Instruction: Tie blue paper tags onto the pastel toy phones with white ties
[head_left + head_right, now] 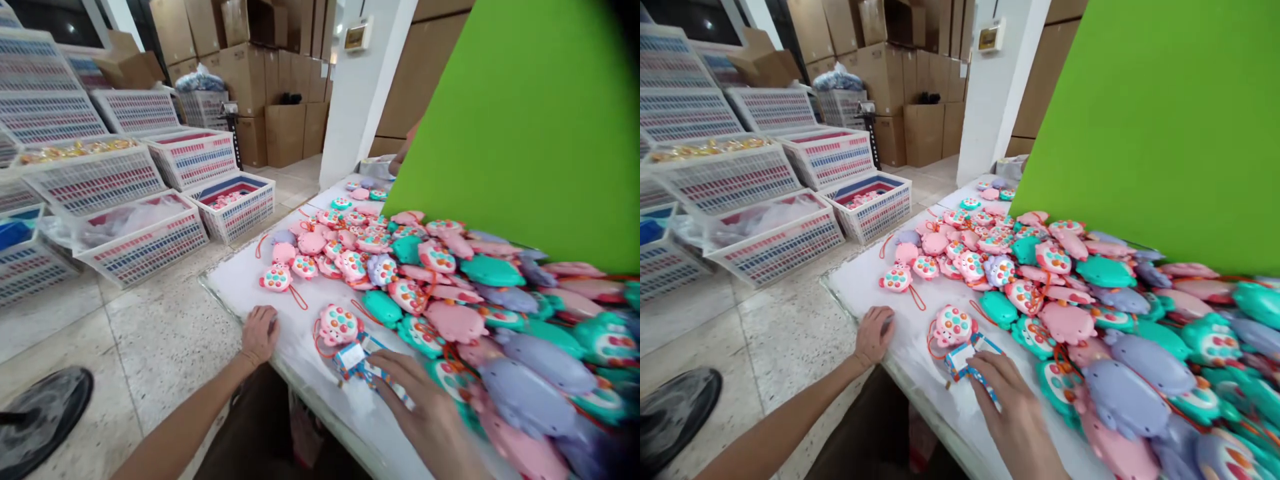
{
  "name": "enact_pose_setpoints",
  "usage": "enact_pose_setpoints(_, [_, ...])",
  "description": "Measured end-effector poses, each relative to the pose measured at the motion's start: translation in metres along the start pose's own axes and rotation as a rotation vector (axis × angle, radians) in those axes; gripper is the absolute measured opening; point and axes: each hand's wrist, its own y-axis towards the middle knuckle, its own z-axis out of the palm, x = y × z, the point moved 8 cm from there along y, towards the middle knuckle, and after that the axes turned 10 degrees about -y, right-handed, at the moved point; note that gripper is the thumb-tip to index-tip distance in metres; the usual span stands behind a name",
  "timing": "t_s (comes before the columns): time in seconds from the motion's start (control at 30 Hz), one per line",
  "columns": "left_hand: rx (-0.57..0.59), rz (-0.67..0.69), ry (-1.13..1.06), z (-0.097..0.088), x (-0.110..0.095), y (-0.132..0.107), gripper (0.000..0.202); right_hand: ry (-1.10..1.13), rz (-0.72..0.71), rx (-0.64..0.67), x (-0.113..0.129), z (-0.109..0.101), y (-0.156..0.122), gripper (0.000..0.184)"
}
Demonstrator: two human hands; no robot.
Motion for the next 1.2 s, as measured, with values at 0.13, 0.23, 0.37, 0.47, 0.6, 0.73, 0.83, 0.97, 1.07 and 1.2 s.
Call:
enact_pose_setpoints(0.13, [-0.004,0.011,0.002,-0.001,0.002,0.001,0.018,-0.094,-0.178,0.125,0.016,0.047,0.034,0.038])
enact_pose_setpoints(0.23, [-0.019,0.009,-0.008,-0.003,0.007,0.003,0.015,-0.195,-0.258,0.257,0.022,0.067,0.046,0.038])
enact_pose_setpoints(0.37, [-0.029,0.036,-0.047,-0.010,-0.011,-0.003,0.021,-0.216,-0.278,0.377,0.020,0.067,0.056,0.019])
enact_pose_setpoints(0.47, [0.082,0.183,-0.104,-0.004,-0.064,-0.018,0.018,-0.167,-0.249,0.355,0.004,0.053,0.069,0.014])
enact_pose_setpoints(0.6, [0.499,0.478,-0.040,0.041,-0.138,-0.047,0.024,-0.178,-0.070,0.320,-0.035,0.035,0.089,0.013])
enact_pose_setpoints(0.73, [0.578,0.450,0.149,0.080,-0.138,-0.051,0.017,-0.165,0.086,0.204,-0.054,0.014,0.101,0.018])
enact_pose_setpoints(0.83, [0.558,0.447,0.166,0.088,-0.130,-0.048,0.017,-0.064,0.170,0.127,-0.057,0.005,0.102,0.022])
enact_pose_setpoints(0.97, [0.579,0.432,0.098,0.069,-0.126,-0.041,0.018,0.045,0.249,0.020,-0.068,0.000,0.105,0.025])
enact_pose_setpoints(1.07, [0.533,0.286,0.005,0.042,-0.116,-0.024,0.013,0.065,0.278,-0.013,-0.078,0.003,0.108,0.026])
enact_pose_setpoints(1.2, [0.400,0.017,-0.207,0.007,-0.090,0.001,0.015,0.030,0.292,0.001,-0.083,0.006,0.106,0.025])
